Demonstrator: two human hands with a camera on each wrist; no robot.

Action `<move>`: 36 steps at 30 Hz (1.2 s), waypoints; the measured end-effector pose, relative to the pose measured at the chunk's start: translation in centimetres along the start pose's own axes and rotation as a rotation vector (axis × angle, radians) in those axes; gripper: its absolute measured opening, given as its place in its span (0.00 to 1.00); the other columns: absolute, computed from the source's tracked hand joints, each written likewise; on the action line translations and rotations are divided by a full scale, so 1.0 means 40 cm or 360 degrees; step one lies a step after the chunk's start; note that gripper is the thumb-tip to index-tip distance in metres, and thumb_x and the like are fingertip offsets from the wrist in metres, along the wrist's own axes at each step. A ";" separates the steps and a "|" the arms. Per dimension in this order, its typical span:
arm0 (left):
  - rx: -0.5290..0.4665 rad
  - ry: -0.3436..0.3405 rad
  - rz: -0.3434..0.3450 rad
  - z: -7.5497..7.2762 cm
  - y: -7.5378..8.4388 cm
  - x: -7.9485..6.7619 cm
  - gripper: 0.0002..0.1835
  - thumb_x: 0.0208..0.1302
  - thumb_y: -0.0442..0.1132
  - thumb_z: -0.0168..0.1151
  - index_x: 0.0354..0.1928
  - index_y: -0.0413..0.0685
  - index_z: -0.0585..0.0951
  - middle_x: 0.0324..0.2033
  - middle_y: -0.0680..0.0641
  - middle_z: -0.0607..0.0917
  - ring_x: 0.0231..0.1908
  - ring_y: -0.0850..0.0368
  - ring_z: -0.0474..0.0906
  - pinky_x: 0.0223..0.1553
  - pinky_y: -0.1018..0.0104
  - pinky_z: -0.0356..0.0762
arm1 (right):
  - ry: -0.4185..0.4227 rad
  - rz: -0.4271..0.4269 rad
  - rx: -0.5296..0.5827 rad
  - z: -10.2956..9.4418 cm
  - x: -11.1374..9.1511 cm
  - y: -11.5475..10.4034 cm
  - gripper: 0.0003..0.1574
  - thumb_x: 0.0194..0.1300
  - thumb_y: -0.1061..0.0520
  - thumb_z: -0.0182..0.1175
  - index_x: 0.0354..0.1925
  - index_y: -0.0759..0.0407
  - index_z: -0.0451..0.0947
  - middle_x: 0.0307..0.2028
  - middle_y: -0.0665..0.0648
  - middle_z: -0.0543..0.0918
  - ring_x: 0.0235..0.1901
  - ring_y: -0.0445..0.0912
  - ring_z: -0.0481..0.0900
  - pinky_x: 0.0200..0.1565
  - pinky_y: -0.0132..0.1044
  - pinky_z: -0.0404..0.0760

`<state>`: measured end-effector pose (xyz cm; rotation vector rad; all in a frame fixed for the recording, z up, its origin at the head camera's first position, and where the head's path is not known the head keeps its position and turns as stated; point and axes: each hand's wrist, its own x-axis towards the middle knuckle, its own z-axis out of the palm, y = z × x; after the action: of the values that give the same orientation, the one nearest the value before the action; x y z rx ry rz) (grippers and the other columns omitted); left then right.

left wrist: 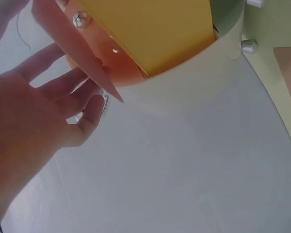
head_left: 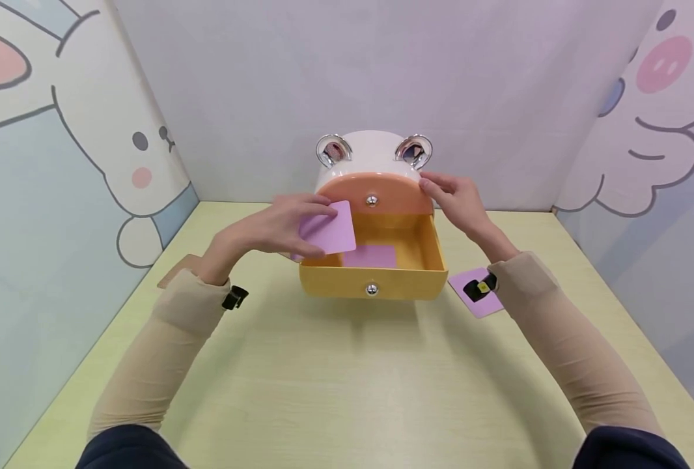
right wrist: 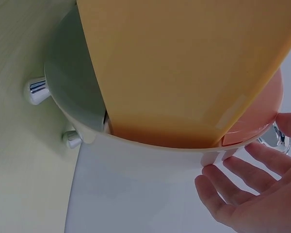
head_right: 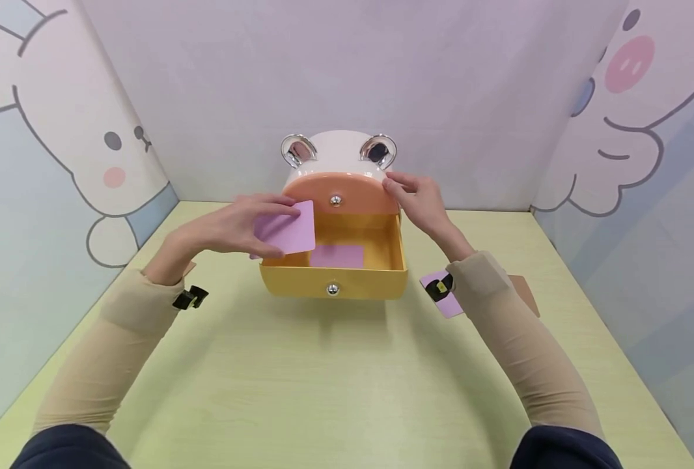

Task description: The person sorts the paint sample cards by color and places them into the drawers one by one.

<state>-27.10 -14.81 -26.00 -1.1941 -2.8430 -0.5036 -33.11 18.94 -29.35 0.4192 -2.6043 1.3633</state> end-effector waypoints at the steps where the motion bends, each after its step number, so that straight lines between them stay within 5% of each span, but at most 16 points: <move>1: 0.0000 -0.0005 0.0015 0.002 0.003 0.005 0.36 0.48 0.50 0.71 0.61 0.46 0.76 0.64 0.42 0.73 0.66 0.44 0.66 0.66 0.45 0.61 | -0.0007 0.0001 0.0002 0.001 0.001 0.000 0.34 0.69 0.37 0.53 0.64 0.53 0.72 0.62 0.60 0.76 0.65 0.54 0.71 0.65 0.54 0.70; 13: -0.0018 -0.0158 0.0063 0.024 0.032 0.060 0.35 0.50 0.52 0.69 0.62 0.49 0.75 0.66 0.46 0.71 0.66 0.51 0.63 0.64 0.50 0.61 | -0.0009 0.0018 0.0004 0.001 0.000 -0.003 0.35 0.68 0.36 0.53 0.65 0.53 0.72 0.63 0.60 0.76 0.66 0.53 0.69 0.65 0.55 0.69; 27: -0.0031 -0.0299 0.0067 0.049 0.055 0.105 0.37 0.50 0.53 0.69 0.64 0.50 0.74 0.69 0.43 0.67 0.70 0.46 0.59 0.70 0.48 0.54 | -0.0015 0.0024 -0.0014 0.003 -0.003 -0.002 0.34 0.69 0.37 0.52 0.65 0.53 0.71 0.63 0.60 0.76 0.66 0.54 0.69 0.65 0.55 0.69; 36: -0.0073 -0.0269 0.0139 0.061 0.050 0.114 0.35 0.52 0.52 0.70 0.63 0.47 0.74 0.66 0.43 0.70 0.68 0.47 0.62 0.71 0.52 0.57 | -0.0020 0.0027 -0.0011 0.001 -0.003 0.001 0.35 0.69 0.37 0.52 0.66 0.53 0.70 0.63 0.60 0.75 0.66 0.54 0.68 0.66 0.55 0.69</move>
<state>-28.69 -9.61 -27.09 -1.4268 -2.9146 -0.4887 -33.01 18.96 -29.45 0.4068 -2.6276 1.3613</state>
